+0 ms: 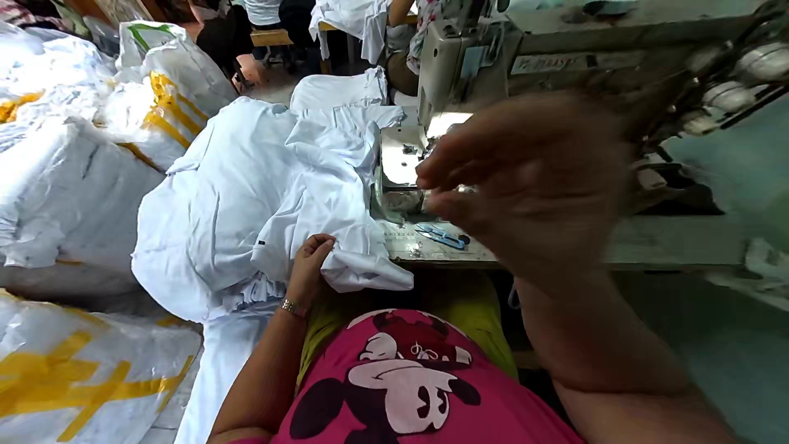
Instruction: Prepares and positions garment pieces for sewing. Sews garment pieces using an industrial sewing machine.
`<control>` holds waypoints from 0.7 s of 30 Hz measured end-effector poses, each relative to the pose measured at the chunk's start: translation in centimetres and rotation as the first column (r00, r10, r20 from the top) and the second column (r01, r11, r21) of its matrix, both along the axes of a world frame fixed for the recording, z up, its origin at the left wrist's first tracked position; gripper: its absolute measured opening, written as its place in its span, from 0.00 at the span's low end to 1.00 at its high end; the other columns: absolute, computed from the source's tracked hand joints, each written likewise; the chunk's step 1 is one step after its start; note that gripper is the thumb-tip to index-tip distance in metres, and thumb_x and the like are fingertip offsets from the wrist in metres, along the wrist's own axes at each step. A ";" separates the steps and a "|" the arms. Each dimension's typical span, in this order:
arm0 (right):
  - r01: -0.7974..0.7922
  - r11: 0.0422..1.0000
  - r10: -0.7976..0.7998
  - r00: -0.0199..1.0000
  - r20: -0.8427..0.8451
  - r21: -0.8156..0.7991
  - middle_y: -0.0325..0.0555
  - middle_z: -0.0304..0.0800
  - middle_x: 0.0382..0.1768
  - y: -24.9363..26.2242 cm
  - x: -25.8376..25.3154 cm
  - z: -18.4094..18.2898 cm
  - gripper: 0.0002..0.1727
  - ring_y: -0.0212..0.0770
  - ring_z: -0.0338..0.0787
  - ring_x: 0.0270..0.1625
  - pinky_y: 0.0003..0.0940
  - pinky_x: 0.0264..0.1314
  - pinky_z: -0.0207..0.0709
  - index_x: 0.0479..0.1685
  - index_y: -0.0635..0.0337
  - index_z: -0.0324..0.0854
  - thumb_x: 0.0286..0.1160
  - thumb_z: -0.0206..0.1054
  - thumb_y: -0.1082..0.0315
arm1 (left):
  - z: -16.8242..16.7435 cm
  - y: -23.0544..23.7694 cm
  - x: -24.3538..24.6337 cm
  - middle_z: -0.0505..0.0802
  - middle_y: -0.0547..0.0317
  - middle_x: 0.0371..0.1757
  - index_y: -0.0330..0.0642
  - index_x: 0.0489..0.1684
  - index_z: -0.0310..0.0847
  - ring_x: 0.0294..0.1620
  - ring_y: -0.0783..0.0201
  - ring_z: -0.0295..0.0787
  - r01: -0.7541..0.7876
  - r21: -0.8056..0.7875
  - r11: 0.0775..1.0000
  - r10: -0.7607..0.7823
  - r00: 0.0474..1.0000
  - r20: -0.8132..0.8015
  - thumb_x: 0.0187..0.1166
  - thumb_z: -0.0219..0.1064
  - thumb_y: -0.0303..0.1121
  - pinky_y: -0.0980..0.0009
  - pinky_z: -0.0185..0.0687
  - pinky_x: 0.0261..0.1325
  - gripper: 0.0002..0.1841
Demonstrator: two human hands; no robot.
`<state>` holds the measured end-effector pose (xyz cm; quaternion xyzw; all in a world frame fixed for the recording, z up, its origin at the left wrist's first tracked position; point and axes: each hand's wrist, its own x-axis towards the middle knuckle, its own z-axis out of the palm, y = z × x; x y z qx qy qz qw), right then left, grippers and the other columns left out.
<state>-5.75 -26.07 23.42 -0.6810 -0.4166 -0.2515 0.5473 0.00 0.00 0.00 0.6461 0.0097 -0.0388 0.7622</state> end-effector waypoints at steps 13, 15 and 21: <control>0.585 0.560 -0.741 0.671 -0.037 -0.586 0.57 0.92 0.52 -4.4 4.4 -25.4 0.11 0.62 0.89 0.59 0.60 0.64 0.81 0.52 0.59 0.92 0.81 0.68 0.67 | 0.1 0.1 0.1 0.90 0.58 0.39 0.36 0.50 0.83 0.39 0.68 0.87 0.011 0.042 0.999 -0.011 1.000 0.000 0.86 0.60 0.27 0.68 0.87 0.46 0.07; 0.609 0.545 -0.741 0.671 0.008 -0.577 0.58 0.92 0.49 -4.5 4.6 -25.4 0.10 0.62 0.89 0.58 0.59 0.64 0.81 0.51 0.60 0.92 0.81 0.67 0.69 | 0.2 0.0 0.0 0.91 0.58 0.39 0.36 0.50 0.83 0.38 0.69 0.87 0.012 0.044 0.999 -0.012 1.000 -0.008 0.86 0.60 0.28 0.69 0.87 0.45 0.07; 0.641 0.551 -0.749 0.662 0.022 -0.535 0.62 0.92 0.50 -5.0 5.0 -24.6 0.11 0.63 0.92 0.57 0.57 0.65 0.83 0.49 0.69 0.90 0.81 0.68 0.70 | 0.9 0.0 -0.4 0.90 0.62 0.38 0.42 0.53 0.84 0.35 0.71 0.86 0.035 0.088 0.996 -0.030 0.998 -0.054 0.88 0.63 0.36 0.72 0.85 0.41 0.09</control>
